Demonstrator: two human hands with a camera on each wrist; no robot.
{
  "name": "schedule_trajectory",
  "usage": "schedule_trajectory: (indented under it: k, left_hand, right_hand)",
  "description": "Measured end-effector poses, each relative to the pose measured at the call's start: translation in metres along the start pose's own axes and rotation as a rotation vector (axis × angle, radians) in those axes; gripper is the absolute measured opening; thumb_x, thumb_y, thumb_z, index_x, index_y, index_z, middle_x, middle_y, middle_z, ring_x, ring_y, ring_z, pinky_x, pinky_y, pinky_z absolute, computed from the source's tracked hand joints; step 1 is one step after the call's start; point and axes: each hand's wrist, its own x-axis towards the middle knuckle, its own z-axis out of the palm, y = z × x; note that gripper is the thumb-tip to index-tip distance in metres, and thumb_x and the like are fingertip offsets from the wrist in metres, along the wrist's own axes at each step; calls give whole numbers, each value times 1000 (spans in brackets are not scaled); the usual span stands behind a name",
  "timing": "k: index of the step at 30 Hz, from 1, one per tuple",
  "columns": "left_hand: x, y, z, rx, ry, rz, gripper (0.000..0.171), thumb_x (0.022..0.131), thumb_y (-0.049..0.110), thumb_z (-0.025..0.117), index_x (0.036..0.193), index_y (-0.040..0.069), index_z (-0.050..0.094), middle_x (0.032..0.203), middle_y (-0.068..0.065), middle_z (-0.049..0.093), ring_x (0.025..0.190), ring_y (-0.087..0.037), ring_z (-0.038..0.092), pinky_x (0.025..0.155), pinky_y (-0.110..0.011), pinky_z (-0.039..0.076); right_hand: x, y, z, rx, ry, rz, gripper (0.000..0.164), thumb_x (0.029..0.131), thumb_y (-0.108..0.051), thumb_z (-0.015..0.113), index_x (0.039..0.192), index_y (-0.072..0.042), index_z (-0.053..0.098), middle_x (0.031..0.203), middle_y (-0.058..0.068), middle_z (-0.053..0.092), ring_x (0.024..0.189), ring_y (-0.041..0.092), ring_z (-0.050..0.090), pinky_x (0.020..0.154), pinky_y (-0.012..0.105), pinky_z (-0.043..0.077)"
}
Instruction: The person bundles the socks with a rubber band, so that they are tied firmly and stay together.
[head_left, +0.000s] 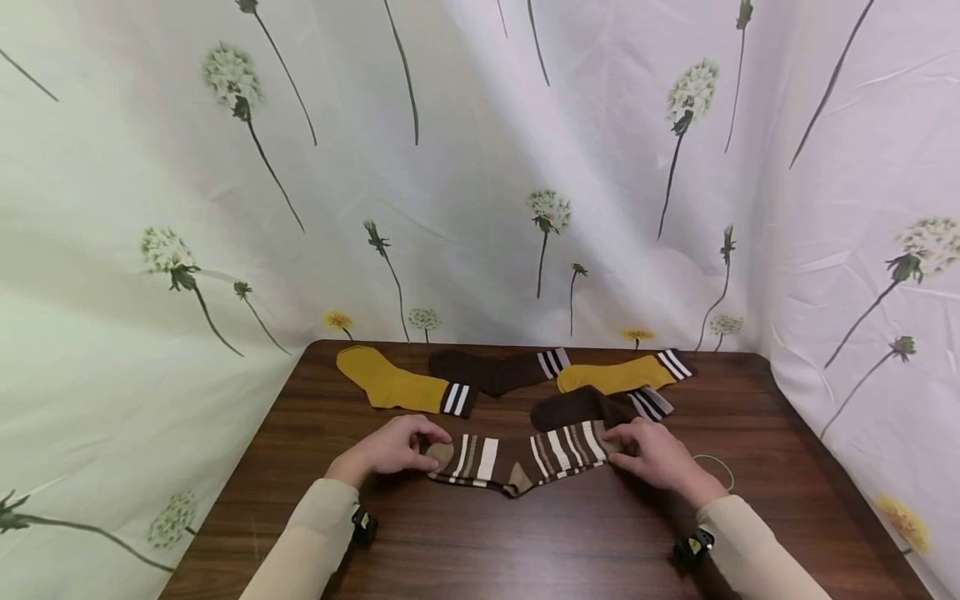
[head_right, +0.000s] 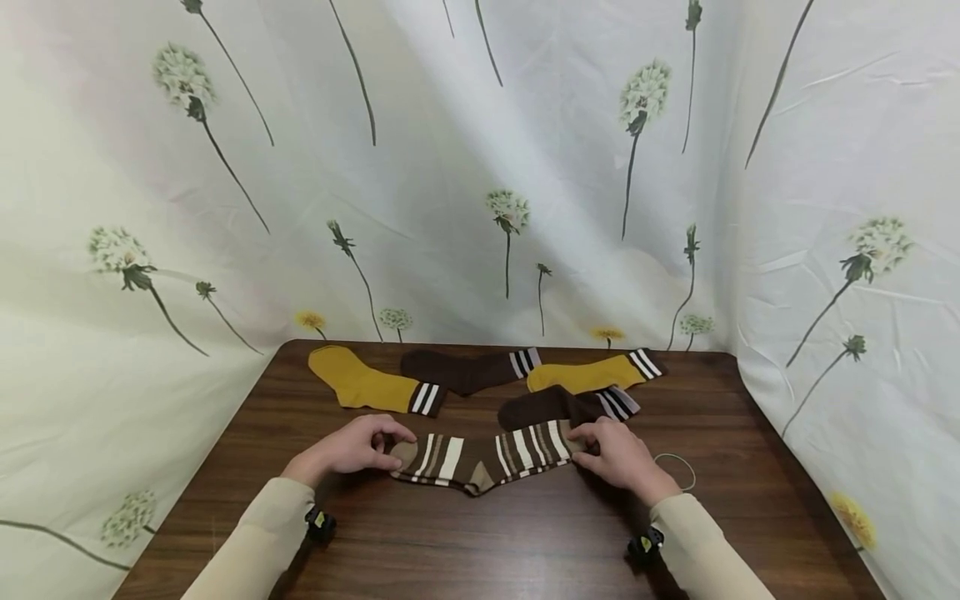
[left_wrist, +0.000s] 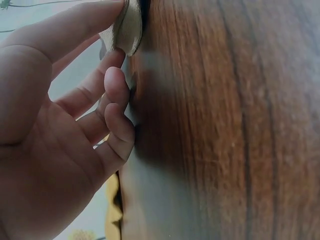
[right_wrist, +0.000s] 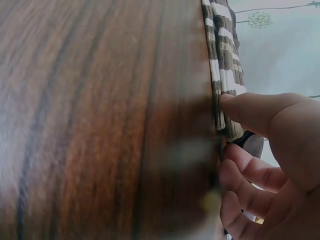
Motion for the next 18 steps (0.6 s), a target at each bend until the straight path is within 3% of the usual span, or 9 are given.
schedule_trajectory:
  k: [11,18]
  left_hand:
    - [9,5,1,-2,0,-13,37,92,25,84,126,14,75,115,-3,69,72,-9,54,69,-27,48]
    - [19,16,7,-20,120,-20,34,96,23,79,126,9,73,114,-5,69,81,-14,56,75,-29,49]
  right_hand:
    - [0,3,-7,-8,3,-17,26,90,-17,84,116,-17,80,90,-7,62,80,8,53,67,29,49]
    - [-1,7,-10,60,31,-22,18,95,-18,80,112,-15,82,104,-4,77,88,10,67,73,31,56]
